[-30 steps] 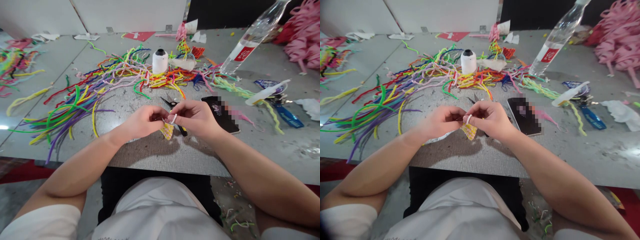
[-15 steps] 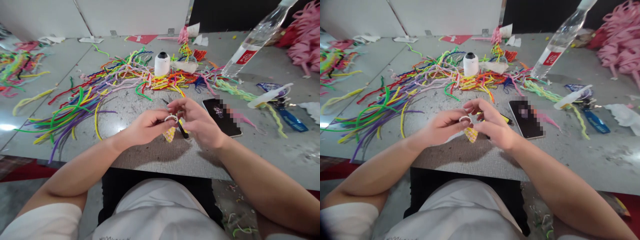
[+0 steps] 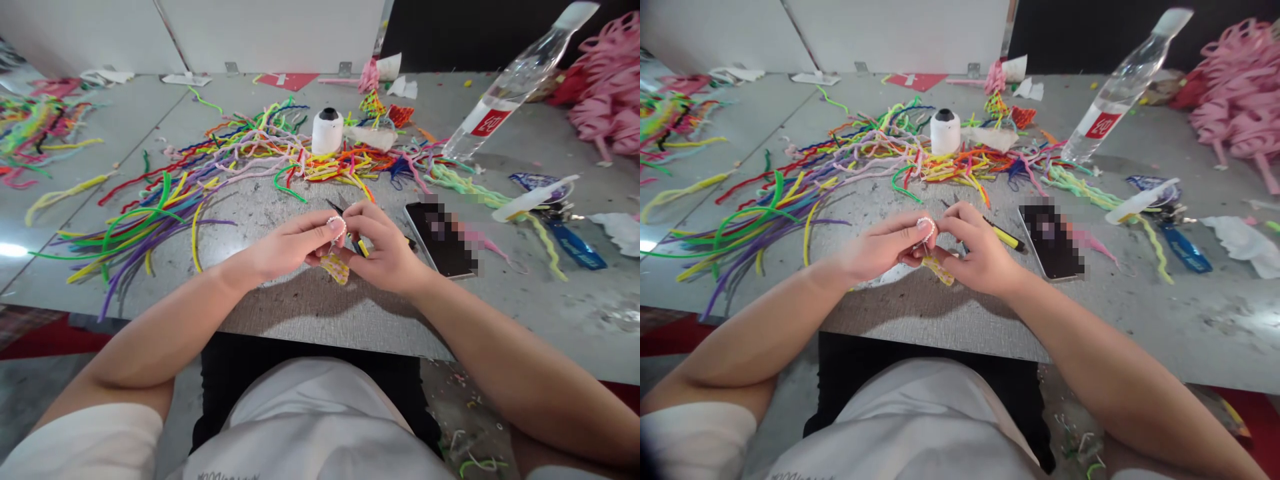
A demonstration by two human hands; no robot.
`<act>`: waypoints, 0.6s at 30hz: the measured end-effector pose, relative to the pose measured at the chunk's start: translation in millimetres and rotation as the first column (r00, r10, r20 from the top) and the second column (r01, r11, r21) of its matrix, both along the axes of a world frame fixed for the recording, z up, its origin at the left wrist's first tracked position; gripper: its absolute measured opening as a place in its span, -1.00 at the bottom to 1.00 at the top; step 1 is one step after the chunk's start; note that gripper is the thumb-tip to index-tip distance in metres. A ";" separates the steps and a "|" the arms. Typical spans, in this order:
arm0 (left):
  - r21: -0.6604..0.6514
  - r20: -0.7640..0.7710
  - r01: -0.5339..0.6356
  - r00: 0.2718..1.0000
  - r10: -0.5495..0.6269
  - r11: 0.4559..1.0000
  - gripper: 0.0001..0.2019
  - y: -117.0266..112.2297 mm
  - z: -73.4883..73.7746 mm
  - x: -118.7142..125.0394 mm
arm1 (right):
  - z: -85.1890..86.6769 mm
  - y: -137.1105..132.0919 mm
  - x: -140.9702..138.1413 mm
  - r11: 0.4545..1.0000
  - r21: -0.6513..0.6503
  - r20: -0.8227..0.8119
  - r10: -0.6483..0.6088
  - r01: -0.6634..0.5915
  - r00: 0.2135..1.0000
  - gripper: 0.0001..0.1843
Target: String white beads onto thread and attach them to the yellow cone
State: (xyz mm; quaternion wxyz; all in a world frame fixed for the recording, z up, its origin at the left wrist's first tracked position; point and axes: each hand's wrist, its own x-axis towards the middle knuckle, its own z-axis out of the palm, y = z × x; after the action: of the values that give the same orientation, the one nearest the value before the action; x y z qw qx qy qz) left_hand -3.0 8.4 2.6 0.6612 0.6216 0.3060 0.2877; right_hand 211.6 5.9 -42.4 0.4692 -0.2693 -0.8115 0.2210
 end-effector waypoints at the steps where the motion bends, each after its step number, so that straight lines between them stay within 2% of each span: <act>1: 0.014 -0.015 0.021 1.000 -0.021 1.000 -0.54 -0.7 2.1 -0.1 | 0.0 -0.6 -1.1 1.000 0.013 0.015 0.008 -0.008 1.000 -0.84; 3: 0.046 -0.051 0.061 0.997 -0.058 0.997 -0.54 -2.1 5.5 -0.7 | -0.2 -1.6 -2.9 0.999 0.025 0.053 0.020 -0.021 0.998 -0.88; 9: 0.084 -0.177 0.133 0.977 -0.116 0.988 -0.57 -4.7 8.6 -2.4 | 1.6 -2.4 -1.7 0.995 0.102 0.142 -0.028 0.014 0.989 -0.75; 14: 0.109 -0.205 0.245 0.954 -0.219 0.963 -0.59 -6.0 13.2 -3.5 | 6.0 -2.4 4.5 0.999 0.041 0.202 0.021 -0.030 0.979 -0.89; 18: 0.100 -0.219 0.288 0.940 -0.262 0.952 -0.58 -6.5 19.0 -4.7 | 7.8 -5.3 6.0 0.997 0.008 0.264 0.072 -0.077 0.962 -0.88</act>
State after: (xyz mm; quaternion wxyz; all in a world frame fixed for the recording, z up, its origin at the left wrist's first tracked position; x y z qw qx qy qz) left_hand -7.7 1.9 21.7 0.6182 0.7263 0.2623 0.1468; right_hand 217.7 0.6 -34.6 0.3508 -0.2614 -0.8782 0.1932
